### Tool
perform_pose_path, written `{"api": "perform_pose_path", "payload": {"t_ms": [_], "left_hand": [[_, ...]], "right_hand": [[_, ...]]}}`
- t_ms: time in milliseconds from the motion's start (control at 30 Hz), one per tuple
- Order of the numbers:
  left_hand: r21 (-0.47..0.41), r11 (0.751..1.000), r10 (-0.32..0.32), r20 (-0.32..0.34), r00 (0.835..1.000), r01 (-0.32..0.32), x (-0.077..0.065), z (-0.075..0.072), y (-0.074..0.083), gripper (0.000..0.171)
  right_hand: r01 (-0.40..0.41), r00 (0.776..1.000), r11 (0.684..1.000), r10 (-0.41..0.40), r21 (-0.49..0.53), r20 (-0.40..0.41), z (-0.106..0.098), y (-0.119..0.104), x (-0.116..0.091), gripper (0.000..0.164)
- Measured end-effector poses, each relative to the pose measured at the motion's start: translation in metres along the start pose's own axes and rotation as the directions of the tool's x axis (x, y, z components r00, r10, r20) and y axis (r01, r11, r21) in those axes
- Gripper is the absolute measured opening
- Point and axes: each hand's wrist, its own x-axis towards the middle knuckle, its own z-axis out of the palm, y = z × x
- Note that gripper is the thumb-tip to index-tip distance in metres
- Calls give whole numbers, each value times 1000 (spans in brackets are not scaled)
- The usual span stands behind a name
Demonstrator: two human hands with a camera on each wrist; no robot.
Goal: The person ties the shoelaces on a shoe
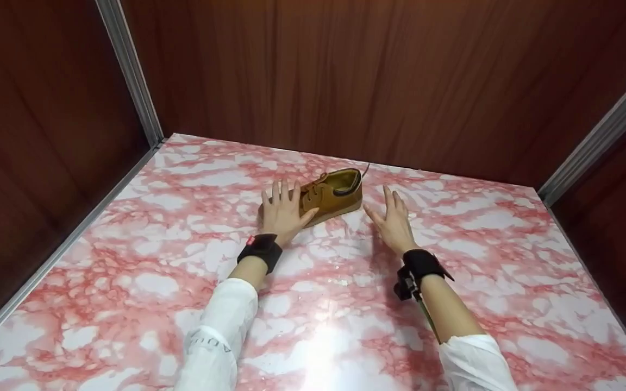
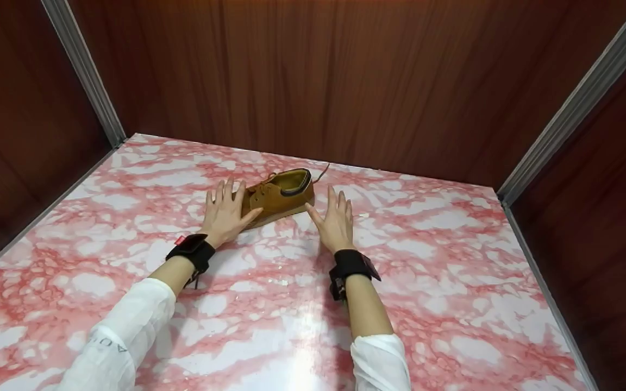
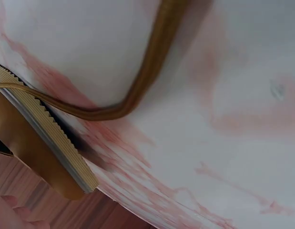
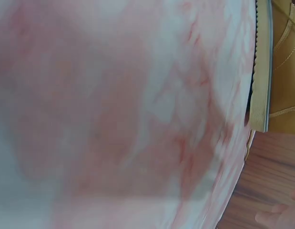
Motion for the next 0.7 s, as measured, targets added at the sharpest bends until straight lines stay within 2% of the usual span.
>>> {"api": "perform_pose_path", "payload": {"t_ms": [367,500,700], "left_hand": [[-47,999,-18,63,998,21,-3,6,-4,86],[-86,996,-7,93,996,15,-5,10,-7,89],[-120,993,-5,147,989,23,-7,14,-7,92]], "right_hand": [[-60,998,980,58,192,11,11,-8,11,77],[-122,992,951,114,286,44,15,-12,15,80],[-179,984,884,157,432,88,22,-17,22,81]]}}
